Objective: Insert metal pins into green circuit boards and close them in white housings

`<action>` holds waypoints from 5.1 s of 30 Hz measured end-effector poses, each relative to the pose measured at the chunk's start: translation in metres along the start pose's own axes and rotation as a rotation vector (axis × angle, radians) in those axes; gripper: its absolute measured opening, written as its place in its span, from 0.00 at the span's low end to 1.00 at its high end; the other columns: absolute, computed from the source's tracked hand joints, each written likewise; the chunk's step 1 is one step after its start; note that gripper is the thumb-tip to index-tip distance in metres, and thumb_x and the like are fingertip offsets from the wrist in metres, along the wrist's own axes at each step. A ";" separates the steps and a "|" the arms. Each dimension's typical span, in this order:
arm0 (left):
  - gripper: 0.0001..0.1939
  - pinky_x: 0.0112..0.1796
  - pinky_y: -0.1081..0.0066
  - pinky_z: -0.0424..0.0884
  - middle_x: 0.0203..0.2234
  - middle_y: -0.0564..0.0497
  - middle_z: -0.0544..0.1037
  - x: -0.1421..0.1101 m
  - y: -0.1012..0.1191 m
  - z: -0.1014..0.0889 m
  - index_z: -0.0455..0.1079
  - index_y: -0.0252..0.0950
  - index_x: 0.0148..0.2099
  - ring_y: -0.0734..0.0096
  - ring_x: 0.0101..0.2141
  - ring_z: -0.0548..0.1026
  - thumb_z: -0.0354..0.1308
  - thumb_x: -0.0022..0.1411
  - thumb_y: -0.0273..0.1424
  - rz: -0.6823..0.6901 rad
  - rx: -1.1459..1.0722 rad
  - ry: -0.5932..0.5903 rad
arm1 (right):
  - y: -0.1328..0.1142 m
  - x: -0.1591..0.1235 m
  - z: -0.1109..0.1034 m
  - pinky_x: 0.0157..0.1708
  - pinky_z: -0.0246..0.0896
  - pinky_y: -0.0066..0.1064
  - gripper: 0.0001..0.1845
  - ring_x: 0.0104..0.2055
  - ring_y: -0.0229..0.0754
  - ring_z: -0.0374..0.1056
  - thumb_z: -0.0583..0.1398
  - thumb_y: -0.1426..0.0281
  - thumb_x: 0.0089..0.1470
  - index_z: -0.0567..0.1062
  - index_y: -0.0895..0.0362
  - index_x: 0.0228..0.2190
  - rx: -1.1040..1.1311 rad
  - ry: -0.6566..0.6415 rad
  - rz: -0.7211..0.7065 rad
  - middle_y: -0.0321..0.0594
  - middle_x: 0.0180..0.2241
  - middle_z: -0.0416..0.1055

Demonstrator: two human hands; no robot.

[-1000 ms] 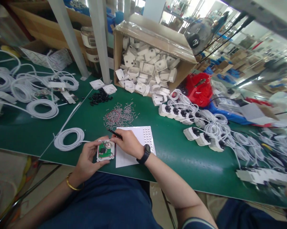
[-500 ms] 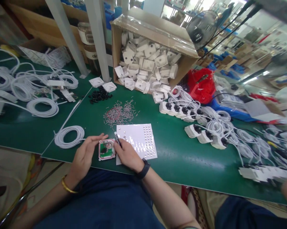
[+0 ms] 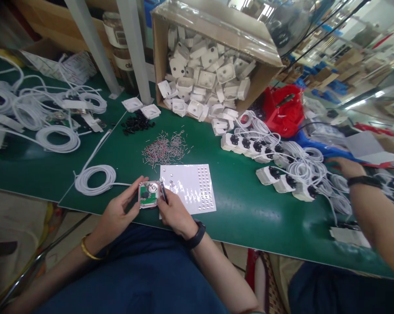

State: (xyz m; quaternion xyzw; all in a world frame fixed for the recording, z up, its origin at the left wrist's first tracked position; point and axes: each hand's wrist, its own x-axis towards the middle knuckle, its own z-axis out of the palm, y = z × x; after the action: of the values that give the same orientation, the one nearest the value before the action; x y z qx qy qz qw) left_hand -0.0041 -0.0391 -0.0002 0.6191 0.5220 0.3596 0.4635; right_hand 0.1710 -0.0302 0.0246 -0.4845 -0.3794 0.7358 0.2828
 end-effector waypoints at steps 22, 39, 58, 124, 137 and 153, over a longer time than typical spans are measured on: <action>0.35 0.53 0.59 0.67 0.52 0.44 0.69 0.012 -0.005 -0.003 0.56 0.39 0.58 0.58 0.51 0.71 0.65 0.51 0.37 -0.030 0.032 -0.039 | 0.000 -0.005 -0.011 0.33 0.64 0.30 0.21 0.34 0.40 0.69 0.61 0.68 0.50 0.72 0.57 0.47 -0.347 0.106 -0.220 0.39 0.36 0.75; 0.33 0.48 0.57 0.69 0.48 0.45 0.72 0.030 -0.004 0.013 0.61 0.40 0.54 0.54 0.47 0.73 0.66 0.47 0.43 0.064 0.332 -0.215 | 0.040 -0.079 -0.093 0.20 0.54 0.27 0.31 0.18 0.34 0.58 0.42 0.51 0.63 0.73 0.57 0.26 -0.089 0.811 -0.468 0.34 0.16 0.63; 0.34 0.48 0.53 0.69 0.49 0.46 0.72 0.028 -0.011 0.016 0.60 0.44 0.56 0.50 0.46 0.73 0.62 0.49 0.49 0.061 0.530 -0.201 | 0.057 -0.072 -0.109 0.29 0.67 0.31 0.09 0.27 0.41 0.72 0.62 0.64 0.51 0.72 0.58 0.27 -0.035 0.750 -0.279 0.39 0.24 0.75; 0.39 0.53 0.60 0.66 0.52 0.45 0.68 0.023 -0.008 0.021 0.57 0.41 0.57 0.60 0.51 0.69 0.71 0.46 0.34 0.181 -0.011 0.040 | -0.007 -0.016 -0.006 0.32 0.70 0.28 0.11 0.31 0.41 0.75 0.69 0.69 0.43 0.71 0.57 0.25 0.619 0.336 -0.394 0.39 0.27 0.78; 0.38 0.52 0.61 0.67 0.51 0.47 0.69 0.022 -0.006 0.019 0.57 0.42 0.56 0.61 0.51 0.70 0.71 0.46 0.34 0.171 -0.015 0.048 | -0.008 -0.014 -0.003 0.35 0.67 0.31 0.10 0.31 0.40 0.73 0.68 0.69 0.43 0.72 0.57 0.24 0.510 0.451 -0.404 0.40 0.29 0.78; 0.37 0.51 0.61 0.68 0.51 0.46 0.70 0.021 -0.004 0.019 0.58 0.41 0.56 0.60 0.50 0.71 0.71 0.46 0.34 0.162 -0.013 0.052 | -0.008 -0.015 0.001 0.39 0.66 0.34 0.11 0.34 0.43 0.73 0.68 0.67 0.44 0.72 0.57 0.25 0.401 0.511 -0.410 0.41 0.30 0.78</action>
State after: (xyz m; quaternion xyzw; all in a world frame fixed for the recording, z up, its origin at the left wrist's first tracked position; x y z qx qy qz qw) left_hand 0.0162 -0.0218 -0.0107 0.6468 0.4799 0.4152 0.4232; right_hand 0.1757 -0.0379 0.0392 -0.5014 -0.2343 0.5790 0.5987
